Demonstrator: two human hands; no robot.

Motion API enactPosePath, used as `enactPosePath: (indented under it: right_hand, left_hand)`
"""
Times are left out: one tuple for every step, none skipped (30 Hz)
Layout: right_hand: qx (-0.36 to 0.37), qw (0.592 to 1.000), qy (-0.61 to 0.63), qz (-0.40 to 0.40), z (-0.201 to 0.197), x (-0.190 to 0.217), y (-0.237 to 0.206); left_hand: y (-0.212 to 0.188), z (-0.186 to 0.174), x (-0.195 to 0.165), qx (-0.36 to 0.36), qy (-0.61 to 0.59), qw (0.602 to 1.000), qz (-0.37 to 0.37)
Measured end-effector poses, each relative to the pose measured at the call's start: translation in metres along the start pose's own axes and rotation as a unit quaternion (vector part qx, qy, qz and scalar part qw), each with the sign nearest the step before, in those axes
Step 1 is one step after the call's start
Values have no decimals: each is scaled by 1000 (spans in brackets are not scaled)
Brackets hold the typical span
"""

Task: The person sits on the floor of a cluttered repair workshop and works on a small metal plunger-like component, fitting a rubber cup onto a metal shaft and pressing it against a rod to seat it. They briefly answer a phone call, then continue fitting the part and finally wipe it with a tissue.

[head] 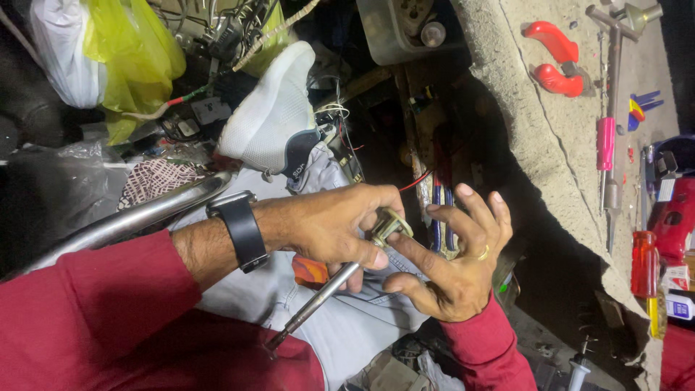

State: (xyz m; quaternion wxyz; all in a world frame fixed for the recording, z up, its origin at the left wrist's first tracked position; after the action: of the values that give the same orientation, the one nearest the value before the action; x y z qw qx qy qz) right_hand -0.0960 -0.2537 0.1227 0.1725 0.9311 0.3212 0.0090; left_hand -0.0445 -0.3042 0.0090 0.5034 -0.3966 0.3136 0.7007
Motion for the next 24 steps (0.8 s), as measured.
enactPosePath:
  right_hand:
    - [-9,999,39,26,-1,-2,-1]
    - [-18,995,79,53,-1,-3,-3]
    - [-56,984,140,92,-4,-7,-8]
    - [-94,967,200,128,-7,-9,-14]
    - [-130,942,261,164,-8,-11,-22]
    - [-139,942,255,172,-8,-8,-26]
    - [-149,941,245,180,-9,-5,-31]
    - [-151,944,230,182,-10,-2,-35]
    - [-152,947,214,184,-11,0,-38]
    - [-145,954,194,175,-11,4,-39]
    - [-138,961,174,166,-11,7,-39]
    - [-136,961,171,169,-11,7,-39]
    - [-135,961,168,171,-11,7,-38]
    - [-133,962,166,172,-11,6,-36]
    - [-137,959,173,175,-11,5,-35]
    - [-140,957,181,180,-11,4,-33]
    - [-143,954,188,185,-12,3,-33]
    - [-139,960,175,170,-13,6,-30]
    - [-135,965,160,155,-13,9,-28]
    - [-131,971,146,140,-13,12,-28]
    - [-136,967,149,157,-14,9,-31]
    - [-141,963,152,173,-13,7,-35]
    - [-144,959,155,189,-12,6,-40]
    - [-161,931,236,228,-7,0,-49]
  left_hand:
    - [-1,1,0,6,-14,1000,4]
    - [-2,0,1,3,-20,1000,-1]
    - [-4,-1,3,-3,-24,1000,-4]
    - [-5,-3,3,-8,-28,1000,-7]
    - [-7,-4,4,-12,-29,999,-8]
    - [-8,-4,5,-15,-29,999,-9]
    - [-8,-5,5,-15,-27,999,-10]
    - [-7,-4,5,-12,-17,1000,-12]
    - [-7,-3,6,-10,-9,1000,-14]
    - [-6,-2,6,-10,-1,1000,-15]
    - [-5,-1,7,-11,-5,1000,-21]
    - [-4,0,8,-13,-9,1000,-25]
    - [-3,0,8,-16,-11,999,-27]
    - [-2,0,7,-14,-11,1000,-26]
    - [-2,1,7,-13,-11,1000,-25]
    - [-3,2,7,-12,-12,1000,-25]
    - [-3,3,7,-4,-30,999,-26]
    - [-4,5,8,5,-47,998,-28]
    - [-4,7,8,14,-65,997,-30]
    - [-4,5,8,9,-67,997,-30]
    - [-5,4,8,4,-68,997,-29]
    - [-4,2,7,-1,-69,997,-28]
    - [-3,-1,4,-15,-58,998,-16]
    - [-1,-4,2,-30,-47,998,-3]
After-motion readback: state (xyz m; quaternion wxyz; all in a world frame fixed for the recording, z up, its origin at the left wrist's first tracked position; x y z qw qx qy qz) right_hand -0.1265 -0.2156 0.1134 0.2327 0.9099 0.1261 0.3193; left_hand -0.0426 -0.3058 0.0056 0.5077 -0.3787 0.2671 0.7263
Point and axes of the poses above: each hand's wrist, its own y-axis towards the middle knuckle, its own z-axis out of the palm, x = y × z, the point moved 10 cm from there along y, towards the middle knuckle, and after that the axes turned 1 degree about y, right-handed, at the moved point
